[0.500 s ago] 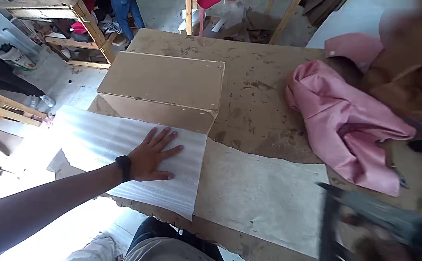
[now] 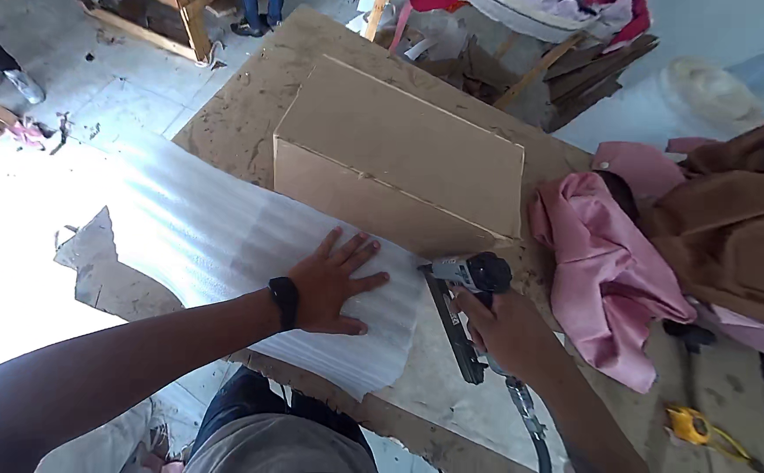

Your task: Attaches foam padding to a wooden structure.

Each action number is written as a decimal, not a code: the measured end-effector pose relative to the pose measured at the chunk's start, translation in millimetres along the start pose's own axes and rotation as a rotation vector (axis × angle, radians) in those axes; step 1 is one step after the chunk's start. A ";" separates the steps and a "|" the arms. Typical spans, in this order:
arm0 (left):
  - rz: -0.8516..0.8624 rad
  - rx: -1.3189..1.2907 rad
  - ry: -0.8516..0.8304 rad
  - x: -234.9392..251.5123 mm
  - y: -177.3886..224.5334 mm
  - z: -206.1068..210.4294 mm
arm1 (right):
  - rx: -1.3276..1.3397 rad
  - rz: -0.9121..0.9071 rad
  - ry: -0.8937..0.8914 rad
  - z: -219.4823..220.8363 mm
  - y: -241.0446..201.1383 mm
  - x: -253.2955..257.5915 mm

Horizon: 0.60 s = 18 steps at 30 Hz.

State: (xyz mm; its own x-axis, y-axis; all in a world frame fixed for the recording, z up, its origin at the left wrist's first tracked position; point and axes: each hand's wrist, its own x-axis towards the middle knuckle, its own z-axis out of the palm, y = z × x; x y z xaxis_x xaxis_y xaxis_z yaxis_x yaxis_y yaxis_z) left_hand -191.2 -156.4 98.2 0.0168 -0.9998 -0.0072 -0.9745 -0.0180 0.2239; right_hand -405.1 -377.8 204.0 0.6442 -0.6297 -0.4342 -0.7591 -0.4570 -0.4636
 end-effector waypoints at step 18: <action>-0.006 -0.053 -0.009 -1.7 -7.0 4.7 | 0.191 0.193 -0.043 41.8 -9.3 -101.6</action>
State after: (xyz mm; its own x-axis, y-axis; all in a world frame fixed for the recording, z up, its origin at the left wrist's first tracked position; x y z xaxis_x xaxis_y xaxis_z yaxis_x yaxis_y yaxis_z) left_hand -185.5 -154.6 92.0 0.0200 -0.9996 -0.0174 -0.9611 -0.0240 0.2750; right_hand -459.6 -283.4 220.1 0.4959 -0.6646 -0.5590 -0.8393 -0.2016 -0.5048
